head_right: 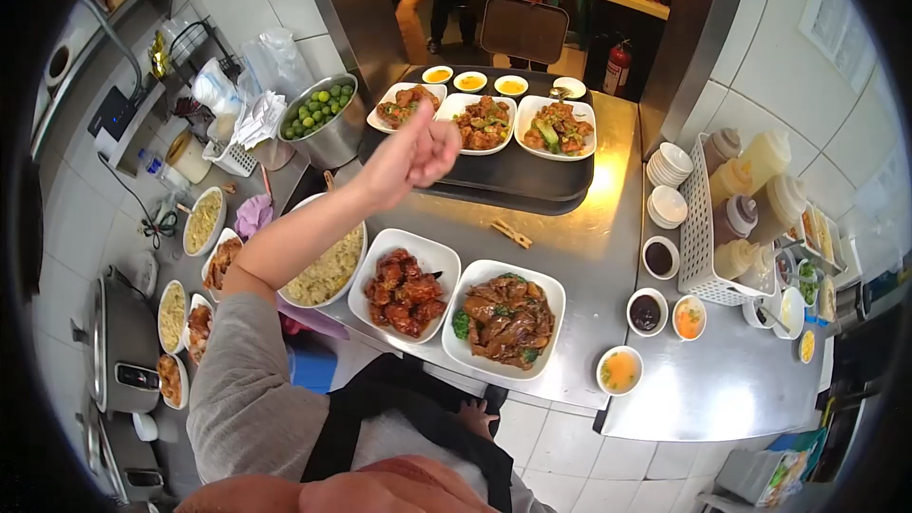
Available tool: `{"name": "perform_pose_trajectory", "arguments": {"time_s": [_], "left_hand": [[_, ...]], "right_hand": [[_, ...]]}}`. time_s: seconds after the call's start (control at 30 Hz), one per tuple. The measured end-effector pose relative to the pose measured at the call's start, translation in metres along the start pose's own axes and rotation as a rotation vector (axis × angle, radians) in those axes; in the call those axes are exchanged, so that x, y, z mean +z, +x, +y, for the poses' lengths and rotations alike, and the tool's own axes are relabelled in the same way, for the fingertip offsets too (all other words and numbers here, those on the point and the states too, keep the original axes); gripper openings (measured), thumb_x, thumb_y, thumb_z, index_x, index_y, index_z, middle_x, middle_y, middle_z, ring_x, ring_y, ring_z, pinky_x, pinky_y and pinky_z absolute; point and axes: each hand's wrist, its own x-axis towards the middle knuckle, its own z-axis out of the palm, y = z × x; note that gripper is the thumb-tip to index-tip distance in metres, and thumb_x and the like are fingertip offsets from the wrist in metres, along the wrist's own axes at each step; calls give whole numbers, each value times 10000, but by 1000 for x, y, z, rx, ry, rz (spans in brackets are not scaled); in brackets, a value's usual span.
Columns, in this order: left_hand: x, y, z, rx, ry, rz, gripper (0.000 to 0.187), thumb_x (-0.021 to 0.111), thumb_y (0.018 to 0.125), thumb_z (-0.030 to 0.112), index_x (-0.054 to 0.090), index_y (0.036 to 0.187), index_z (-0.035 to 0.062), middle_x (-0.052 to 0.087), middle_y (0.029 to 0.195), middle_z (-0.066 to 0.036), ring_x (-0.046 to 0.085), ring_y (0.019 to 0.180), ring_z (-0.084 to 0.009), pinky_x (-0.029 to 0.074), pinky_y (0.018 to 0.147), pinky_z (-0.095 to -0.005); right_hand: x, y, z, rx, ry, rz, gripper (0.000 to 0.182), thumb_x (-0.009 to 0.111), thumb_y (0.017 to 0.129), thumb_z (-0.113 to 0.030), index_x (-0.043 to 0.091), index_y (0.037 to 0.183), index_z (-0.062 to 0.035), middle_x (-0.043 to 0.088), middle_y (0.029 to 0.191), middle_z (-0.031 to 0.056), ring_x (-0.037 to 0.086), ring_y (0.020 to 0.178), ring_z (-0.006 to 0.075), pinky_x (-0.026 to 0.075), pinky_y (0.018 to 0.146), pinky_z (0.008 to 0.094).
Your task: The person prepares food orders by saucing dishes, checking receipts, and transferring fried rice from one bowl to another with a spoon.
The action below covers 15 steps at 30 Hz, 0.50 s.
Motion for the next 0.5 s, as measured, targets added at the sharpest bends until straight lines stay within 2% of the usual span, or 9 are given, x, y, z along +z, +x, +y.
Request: {"name": "perform_pose_trajectory", "arguments": {"time_s": [0.13, 0.23, 0.43, 0.5], "left_hand": [[12, -16, -12, -137, 56, -78, 623, 132, 828, 615, 424, 641, 98, 313, 510, 60, 244, 438, -30, 145, 388, -175], [12, -23, -13, -106, 84, -68, 632, 129, 823, 623, 426, 637, 98, 316, 506, 59, 238, 428, -26, 145, 387, -169], [11, -26, -5, -214, -72, -8, 611, 143, 833, 607, 423, 652, 95, 319, 499, 42, 195, 401, -33, 136, 365, -169], [10, -24, -4, -304, -185, -6, 614, 150, 830, 612, 428, 657, 93, 321, 503, 38, 192, 394, -36, 134, 355, -170]], "right_hand": [[-11, 21, 22, -81, 54, 42, 697, 462, 722, -592, 349, 1263, -168, 250, 1340, 90, 150, 1252, 357, 202, 831, 710], [-12, 11, 32, -9, 156, 45, 732, 490, 701, -596, 331, 1272, -166, 210, 1362, 84, 137, 1252, 372, 232, 836, 693], [-17, 7, 33, 30, 148, -5, 718, 499, 705, -579, 330, 1269, -168, 188, 1369, 88, 128, 1251, 376, 261, 837, 674], [-13, 12, 35, 42, 122, -18, 717, 499, 705, -580, 329, 1270, -173, 189, 1367, 90, 125, 1251, 376, 266, 840, 668]]}}
